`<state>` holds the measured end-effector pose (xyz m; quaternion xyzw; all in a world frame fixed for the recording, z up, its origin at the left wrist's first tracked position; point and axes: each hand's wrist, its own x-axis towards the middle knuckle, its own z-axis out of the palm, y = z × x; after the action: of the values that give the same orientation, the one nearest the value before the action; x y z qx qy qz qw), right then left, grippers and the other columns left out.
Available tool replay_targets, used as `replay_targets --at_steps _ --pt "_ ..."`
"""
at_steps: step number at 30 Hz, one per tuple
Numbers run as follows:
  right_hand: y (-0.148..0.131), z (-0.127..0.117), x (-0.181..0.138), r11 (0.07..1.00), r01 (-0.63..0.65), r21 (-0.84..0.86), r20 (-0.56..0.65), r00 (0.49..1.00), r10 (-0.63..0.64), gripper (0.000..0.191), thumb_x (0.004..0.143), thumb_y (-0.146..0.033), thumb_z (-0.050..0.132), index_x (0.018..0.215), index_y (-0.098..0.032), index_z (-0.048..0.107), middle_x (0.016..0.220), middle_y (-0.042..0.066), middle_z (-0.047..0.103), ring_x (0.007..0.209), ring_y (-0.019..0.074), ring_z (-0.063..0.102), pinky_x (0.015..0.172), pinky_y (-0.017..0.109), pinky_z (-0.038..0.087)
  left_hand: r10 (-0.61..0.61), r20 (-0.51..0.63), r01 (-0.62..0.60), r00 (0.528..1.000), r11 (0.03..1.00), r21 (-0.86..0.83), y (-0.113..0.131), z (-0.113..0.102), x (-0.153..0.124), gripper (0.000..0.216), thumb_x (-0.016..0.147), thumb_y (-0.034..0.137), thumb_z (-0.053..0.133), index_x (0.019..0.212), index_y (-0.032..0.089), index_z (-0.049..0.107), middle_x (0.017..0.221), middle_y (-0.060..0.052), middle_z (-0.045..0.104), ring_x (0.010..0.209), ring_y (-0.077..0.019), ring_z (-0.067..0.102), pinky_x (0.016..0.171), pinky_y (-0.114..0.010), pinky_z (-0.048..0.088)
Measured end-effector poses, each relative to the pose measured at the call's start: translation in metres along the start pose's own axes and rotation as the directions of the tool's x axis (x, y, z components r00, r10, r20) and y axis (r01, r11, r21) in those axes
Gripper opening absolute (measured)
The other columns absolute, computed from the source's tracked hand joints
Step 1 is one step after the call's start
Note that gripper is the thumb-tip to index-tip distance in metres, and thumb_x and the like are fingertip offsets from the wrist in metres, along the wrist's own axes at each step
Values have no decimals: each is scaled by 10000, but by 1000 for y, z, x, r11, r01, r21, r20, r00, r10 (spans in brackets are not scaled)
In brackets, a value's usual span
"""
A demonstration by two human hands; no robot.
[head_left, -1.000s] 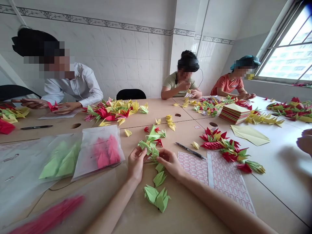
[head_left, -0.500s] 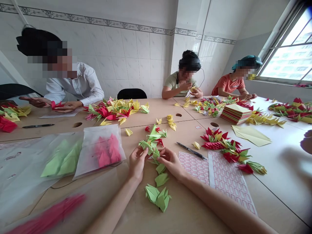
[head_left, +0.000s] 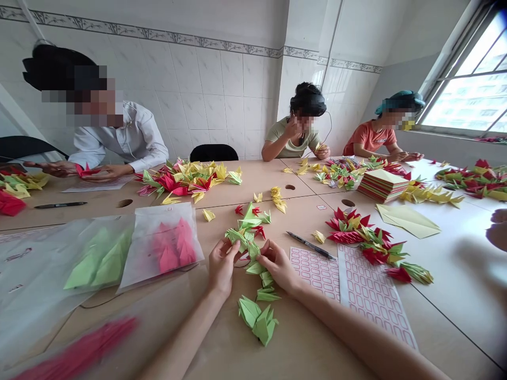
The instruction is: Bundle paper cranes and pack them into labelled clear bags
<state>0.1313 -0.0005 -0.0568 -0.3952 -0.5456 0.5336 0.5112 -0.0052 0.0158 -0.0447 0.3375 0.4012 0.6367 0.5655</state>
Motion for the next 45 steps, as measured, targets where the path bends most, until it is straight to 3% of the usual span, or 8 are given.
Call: replay_targets --at_steps 13,16,20,26,31,36,41,45 --pt "-2 -1 -4 930 147 -338 49 989 -138 91 683 -143 563 727 -186 496 713 -15 508 618 110 444 589 234 382 -13 20 13 1000 1000 -13 2 0 1 264 600 292 738 747 167 558 714 3 663 643 -162 626 601 -264 465" --pt "-1 -1 -5 896 163 -414 24 985 -168 126 662 -101 519 748 -192 536 756 -2 521 647 122 449 603 238 391 -16 25 16 1000 1000 -7 1 0 0 274 592 307 742 748 170 563 725 1 670 612 -156 621 569 -256 451" --pt "-3 -1 -7 894 182 -410 87 983 -160 238 651 -72 481 817 -201 592 837 16 551 743 147 488 664 254 401 -23 48 23 999 1000 3 1 0 -1 305 576 313 749 781 156 586 750 -26 680 593 -156 619 563 -260 450" --pt "-17 -1 -9 974 67 -217 126 991 -40 110 796 -218 479 824 -196 583 827 3 570 784 149 506 717 258 381 -33 52 33 998 999 -8 3 2 -2 303 572 307 747 762 152 569 718 -29 674 590 -159 618 559 -259 454" --pt "-12 1 -6 988 53 -148 173 985 -27 199 812 -388 536 850 -192 540 785 3 526 699 128 470 640 245 373 -41 77 41 996 999 -6 4 1 -3 291 592 283 744 784 153 569 748 -28 670 578 -143 604 500 -225 424" --pt "-8 0 -4 935 71 -347 181 983 -8 339 770 -364 607 1058 -204 527 834 22 529 718 142 456 653 269 385 -19 89 20 996 1000 -15 2 -3 0 256 624 276 732 791 160 576 760 -11 665 599 -117 588 522 -207 423" --pt "-10 0 -4 797 192 -573 214 973 -81 151 769 -343 611 797 -195 604 816 38 518 848 194 439 756 318 368 -15 129 21 991 999 -41 3 -1 -1 256 626 272 731 795 161 575 772 -16 666 625 -137 610 560 -230 444" --pt "-6 0 -5 830 171 -530 115 985 -129 160 742 -291 638 691 -176 540 854 31 545 841 174 472 732 281 375 7 118 -1 993 999 -48 5 0 -1 249 625 268 726 782 156 569 746 -11 660 620 -137 608 567 -233 446"
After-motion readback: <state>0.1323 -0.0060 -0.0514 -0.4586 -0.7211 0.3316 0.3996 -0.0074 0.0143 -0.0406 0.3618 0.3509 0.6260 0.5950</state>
